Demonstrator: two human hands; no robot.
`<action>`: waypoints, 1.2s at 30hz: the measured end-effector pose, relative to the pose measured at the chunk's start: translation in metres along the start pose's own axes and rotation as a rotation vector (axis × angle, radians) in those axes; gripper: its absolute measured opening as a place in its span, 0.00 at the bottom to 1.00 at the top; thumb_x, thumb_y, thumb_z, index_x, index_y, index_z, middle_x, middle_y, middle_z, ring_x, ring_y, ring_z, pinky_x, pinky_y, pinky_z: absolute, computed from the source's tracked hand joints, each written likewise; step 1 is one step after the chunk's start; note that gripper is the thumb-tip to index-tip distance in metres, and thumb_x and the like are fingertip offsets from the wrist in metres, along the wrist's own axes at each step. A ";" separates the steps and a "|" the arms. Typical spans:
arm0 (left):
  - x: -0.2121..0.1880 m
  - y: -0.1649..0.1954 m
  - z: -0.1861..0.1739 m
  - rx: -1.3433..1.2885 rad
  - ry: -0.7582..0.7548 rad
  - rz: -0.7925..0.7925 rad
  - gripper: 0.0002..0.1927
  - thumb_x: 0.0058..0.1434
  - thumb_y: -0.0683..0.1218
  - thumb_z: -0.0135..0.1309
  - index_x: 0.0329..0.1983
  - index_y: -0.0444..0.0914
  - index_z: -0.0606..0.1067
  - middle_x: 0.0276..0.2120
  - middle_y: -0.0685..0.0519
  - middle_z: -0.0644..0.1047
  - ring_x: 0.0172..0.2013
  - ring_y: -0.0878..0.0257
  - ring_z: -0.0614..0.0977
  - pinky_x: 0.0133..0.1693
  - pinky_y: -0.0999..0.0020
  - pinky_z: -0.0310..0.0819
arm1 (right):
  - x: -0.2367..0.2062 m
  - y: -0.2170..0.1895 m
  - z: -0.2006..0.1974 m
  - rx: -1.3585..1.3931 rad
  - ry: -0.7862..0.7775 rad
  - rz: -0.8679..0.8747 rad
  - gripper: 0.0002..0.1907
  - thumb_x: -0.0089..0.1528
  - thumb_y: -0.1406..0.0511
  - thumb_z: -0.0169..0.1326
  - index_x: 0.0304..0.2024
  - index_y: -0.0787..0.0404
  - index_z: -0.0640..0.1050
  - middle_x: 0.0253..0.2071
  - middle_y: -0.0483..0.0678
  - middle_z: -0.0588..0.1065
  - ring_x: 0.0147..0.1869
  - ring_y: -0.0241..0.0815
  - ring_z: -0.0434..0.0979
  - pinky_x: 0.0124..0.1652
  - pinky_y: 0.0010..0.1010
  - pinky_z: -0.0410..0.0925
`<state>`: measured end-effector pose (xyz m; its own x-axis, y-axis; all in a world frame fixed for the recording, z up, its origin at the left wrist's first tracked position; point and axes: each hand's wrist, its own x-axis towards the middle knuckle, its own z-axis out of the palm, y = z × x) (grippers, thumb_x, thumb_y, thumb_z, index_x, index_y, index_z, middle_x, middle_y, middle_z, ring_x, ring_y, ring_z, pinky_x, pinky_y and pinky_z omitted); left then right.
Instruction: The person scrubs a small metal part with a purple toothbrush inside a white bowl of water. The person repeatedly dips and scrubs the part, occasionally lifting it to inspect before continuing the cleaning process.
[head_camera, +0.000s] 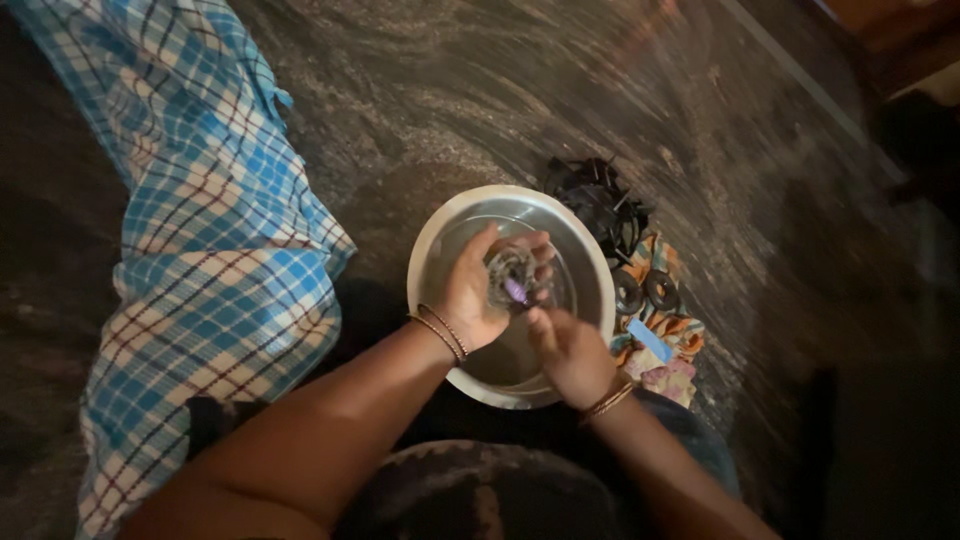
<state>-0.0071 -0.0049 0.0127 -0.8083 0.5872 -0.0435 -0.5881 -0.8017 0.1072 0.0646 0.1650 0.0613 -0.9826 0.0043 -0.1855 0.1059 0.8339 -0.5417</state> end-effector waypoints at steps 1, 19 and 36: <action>0.000 -0.001 -0.003 0.029 -0.007 0.014 0.28 0.74 0.60 0.36 0.54 0.35 0.78 0.42 0.51 0.80 0.40 0.61 0.81 0.40 0.63 0.76 | 0.001 0.001 0.001 -0.023 0.001 0.049 0.23 0.69 0.51 0.45 0.36 0.62 0.79 0.24 0.47 0.76 0.28 0.41 0.77 0.34 0.35 0.70; -0.007 -0.005 0.008 0.271 0.234 -0.104 0.33 0.73 0.63 0.28 0.53 0.39 0.79 0.45 0.53 0.83 0.38 0.64 0.79 0.36 0.72 0.70 | -0.001 -0.024 -0.011 -0.062 -0.007 0.043 0.26 0.71 0.48 0.39 0.38 0.59 0.78 0.24 0.58 0.78 0.29 0.56 0.82 0.34 0.44 0.73; -0.006 -0.005 0.002 0.243 0.179 -0.039 0.37 0.71 0.66 0.25 0.49 0.39 0.80 0.45 0.55 0.84 0.36 0.66 0.82 0.30 0.69 0.68 | -0.004 -0.026 -0.006 -0.116 -0.010 0.016 0.27 0.67 0.45 0.40 0.42 0.59 0.78 0.26 0.60 0.78 0.31 0.58 0.81 0.35 0.46 0.71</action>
<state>0.0007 -0.0045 0.0144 -0.7897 0.5707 -0.2249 -0.6127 -0.7156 0.3355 0.0648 0.1463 0.0807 -0.9793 0.0128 -0.2019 0.1024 0.8921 -0.4400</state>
